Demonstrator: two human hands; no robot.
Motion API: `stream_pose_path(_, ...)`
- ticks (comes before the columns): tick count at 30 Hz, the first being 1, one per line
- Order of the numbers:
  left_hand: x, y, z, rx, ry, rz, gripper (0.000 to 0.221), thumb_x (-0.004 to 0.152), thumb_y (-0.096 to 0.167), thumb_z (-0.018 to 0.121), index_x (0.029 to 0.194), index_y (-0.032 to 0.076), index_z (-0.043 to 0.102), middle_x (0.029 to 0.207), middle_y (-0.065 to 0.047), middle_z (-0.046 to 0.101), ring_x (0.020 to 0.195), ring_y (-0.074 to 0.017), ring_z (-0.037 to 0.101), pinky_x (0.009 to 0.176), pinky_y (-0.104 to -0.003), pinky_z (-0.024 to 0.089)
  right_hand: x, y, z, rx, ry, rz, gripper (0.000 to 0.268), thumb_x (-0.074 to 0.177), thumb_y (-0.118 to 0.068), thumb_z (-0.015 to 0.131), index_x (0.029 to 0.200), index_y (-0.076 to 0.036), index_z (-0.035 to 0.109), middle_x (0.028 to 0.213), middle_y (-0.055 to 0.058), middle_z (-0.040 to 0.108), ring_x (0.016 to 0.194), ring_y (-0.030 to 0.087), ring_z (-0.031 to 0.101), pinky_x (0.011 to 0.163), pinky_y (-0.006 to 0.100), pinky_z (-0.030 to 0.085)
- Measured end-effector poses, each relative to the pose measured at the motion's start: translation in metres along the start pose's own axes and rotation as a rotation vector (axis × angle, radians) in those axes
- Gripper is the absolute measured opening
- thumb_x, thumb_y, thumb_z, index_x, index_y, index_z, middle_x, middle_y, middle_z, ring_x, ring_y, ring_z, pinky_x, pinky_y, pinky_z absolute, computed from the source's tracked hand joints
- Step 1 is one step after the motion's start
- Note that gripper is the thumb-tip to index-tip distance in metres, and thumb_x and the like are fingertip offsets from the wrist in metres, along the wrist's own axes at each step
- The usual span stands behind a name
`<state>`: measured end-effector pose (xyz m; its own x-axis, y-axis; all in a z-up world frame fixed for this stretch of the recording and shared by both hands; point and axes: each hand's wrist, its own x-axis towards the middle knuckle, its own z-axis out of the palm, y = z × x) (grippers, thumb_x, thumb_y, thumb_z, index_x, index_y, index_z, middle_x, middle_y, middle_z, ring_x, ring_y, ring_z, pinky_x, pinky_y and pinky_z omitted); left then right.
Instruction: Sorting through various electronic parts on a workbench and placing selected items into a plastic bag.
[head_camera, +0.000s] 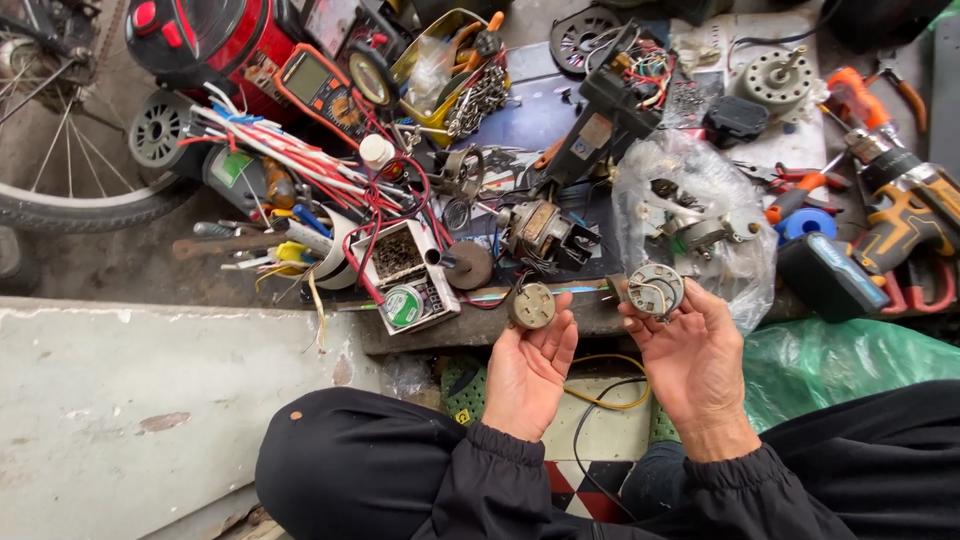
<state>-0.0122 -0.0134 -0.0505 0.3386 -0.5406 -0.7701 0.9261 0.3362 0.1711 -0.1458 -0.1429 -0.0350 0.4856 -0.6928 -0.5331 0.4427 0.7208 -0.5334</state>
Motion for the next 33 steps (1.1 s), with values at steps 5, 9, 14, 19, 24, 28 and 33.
stream_pose_path(5,0.004,-0.02,0.016,0.067,-0.029,-0.038,0.039,0.117,0.028,0.053,0.128,-0.002,0.075,0.137,-0.028,0.078,0.107,-0.0329,0.083,0.091,-0.043,0.072,-0.004,-0.017,-0.011,0.057,0.06,-0.083,0.036,0.102,-0.038,0.067,0.118,-0.009,0.079,0.112,0.021,0.084,0.088,0.031,0.083,0.086,0.039,0.067)
stream_pose_path(9,0.029,-0.051,0.038,0.347,-0.071,0.022,0.037,0.116,0.03,0.056,0.128,0.001,0.076,0.132,-0.028,0.08,0.104,-0.0329,0.083,0.091,-0.041,0.072,-0.004,-0.035,-0.025,0.153,0.125,-0.17,0.038,0.103,-0.04,0.069,0.115,-0.005,0.079,0.109,0.022,0.084,0.085,0.03,0.083,0.083,0.039,0.068)
stream_pose_path(14,0.13,-0.113,0.06,0.676,-0.08,0.309,0.032,0.114,0.033,0.062,0.12,0.002,0.067,0.106,-0.03,0.077,0.083,-0.0386,0.084,0.075,-0.038,0.074,-0.013,-0.058,-0.029,0.202,0.121,-0.203,0.04,0.103,-0.042,0.069,0.114,-0.004,0.079,0.107,0.025,0.083,0.083,0.031,0.083,0.082,0.039,0.068)
stream_pose_path(19,0.066,-0.099,0.108,1.298,-0.149,0.529,0.049,0.107,0.048,0.064,0.146,0.019,0.069,0.136,-0.017,0.079,0.133,-0.0309,0.073,0.113,-0.043,0.06,-0.012,-0.058,-0.03,0.204,0.104,-0.166,0.041,0.105,-0.041,0.067,0.117,-0.004,0.078,0.108,0.025,0.083,0.086,0.031,0.082,0.083,0.04,0.067)
stream_pose_path(24,-0.052,-0.069,0.118,1.362,-0.348,0.594,0.063,0.099,0.046,0.061,0.155,0.016,0.064,0.154,-0.008,0.071,0.143,-0.0164,0.066,0.109,-0.034,0.059,-0.006,-0.039,-0.024,0.177,0.081,-0.106,0.022,0.107,-0.03,0.071,0.116,-0.01,0.069,0.107,0.009,0.074,0.089,0.021,0.066,0.078,0.038,0.057)
stream_pose_path(28,-0.058,-0.045,0.1,1.52,-0.452,0.603,0.077,0.092,0.041,0.077,0.161,0.017,0.053,0.157,-0.01,0.065,0.137,-0.0229,0.069,0.114,-0.037,0.059,-0.018,-0.037,0.006,-0.144,0.078,-0.076,0.044,0.104,-0.023,0.067,0.14,0.0,0.069,0.115,0.016,0.075,0.091,0.023,0.07,0.08,0.033,0.056)
stream_pose_path(33,-0.024,-0.027,0.058,1.026,-0.445,0.435,0.064,0.097,0.015,0.077,0.158,0.002,0.06,0.141,-0.013,0.073,0.124,-0.0162,0.069,0.112,-0.03,0.058,-0.026,-0.033,0.023,-0.444,0.051,-0.061,0.044,0.109,-0.03,0.058,0.133,0.003,0.076,0.12,0.018,0.082,0.1,0.025,0.076,0.093,0.036,0.064)
